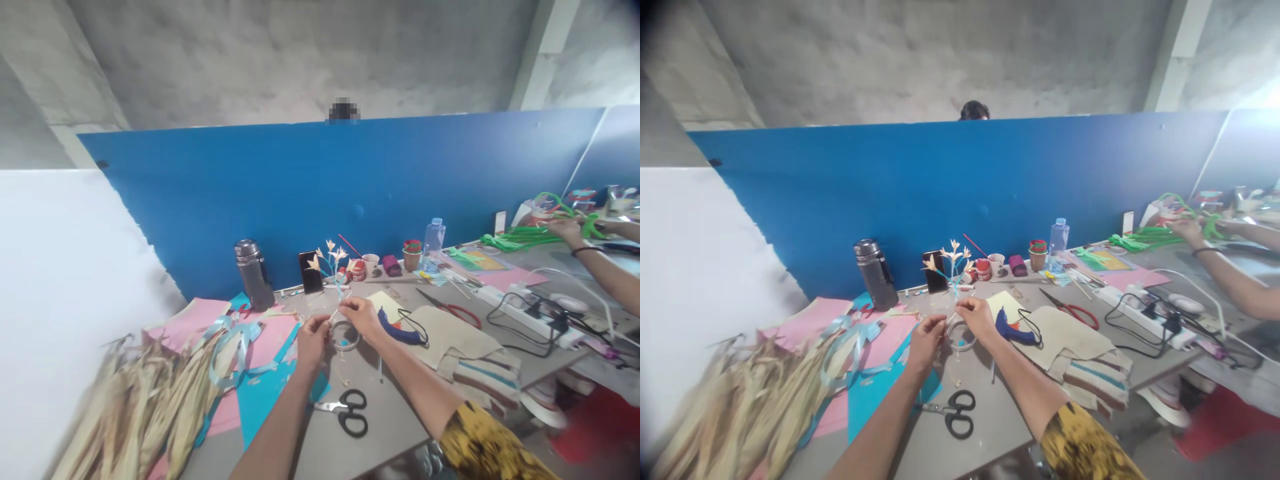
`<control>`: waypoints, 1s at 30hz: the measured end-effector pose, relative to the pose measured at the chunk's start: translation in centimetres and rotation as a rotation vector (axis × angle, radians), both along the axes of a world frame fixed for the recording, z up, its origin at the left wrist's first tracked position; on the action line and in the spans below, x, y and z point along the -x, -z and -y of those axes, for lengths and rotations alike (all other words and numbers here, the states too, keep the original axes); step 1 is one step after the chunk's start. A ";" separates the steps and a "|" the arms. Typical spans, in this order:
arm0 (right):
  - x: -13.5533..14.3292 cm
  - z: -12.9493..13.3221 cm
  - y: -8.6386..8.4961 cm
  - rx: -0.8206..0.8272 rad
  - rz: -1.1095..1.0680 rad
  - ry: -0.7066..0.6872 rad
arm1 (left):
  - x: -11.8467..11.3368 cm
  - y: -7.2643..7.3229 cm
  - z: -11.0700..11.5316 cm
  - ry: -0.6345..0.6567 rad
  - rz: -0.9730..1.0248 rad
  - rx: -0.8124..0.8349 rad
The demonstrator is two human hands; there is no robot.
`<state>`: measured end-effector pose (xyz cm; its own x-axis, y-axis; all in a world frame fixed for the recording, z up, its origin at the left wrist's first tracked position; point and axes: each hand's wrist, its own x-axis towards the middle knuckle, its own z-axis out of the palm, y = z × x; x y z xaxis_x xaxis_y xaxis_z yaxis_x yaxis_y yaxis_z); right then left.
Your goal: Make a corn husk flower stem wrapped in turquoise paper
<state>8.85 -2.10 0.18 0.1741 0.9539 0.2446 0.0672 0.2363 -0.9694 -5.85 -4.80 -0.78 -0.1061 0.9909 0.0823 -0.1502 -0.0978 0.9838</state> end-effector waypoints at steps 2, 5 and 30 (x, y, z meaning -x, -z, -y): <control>-0.9 -0.6 -0.3 0.014 -0.013 0.066 | -0.2 0.2 0.1 0.043 0.025 -0.003; -1.9 -1.0 -0.7 0.042 -0.011 0.110 | -0.3 0.2 0.4 0.093 0.061 0.003; -0.1 -12.2 -1.2 0.178 0.203 0.246 | 1.1 0.4 -0.3 -0.020 -0.053 -0.027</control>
<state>8.92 10.08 1.42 0.3682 0.9204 0.1318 0.2965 0.0181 -0.9548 -6.90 -4.53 -1.19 -0.1207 0.9860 0.1149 -0.0961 -0.1268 0.9873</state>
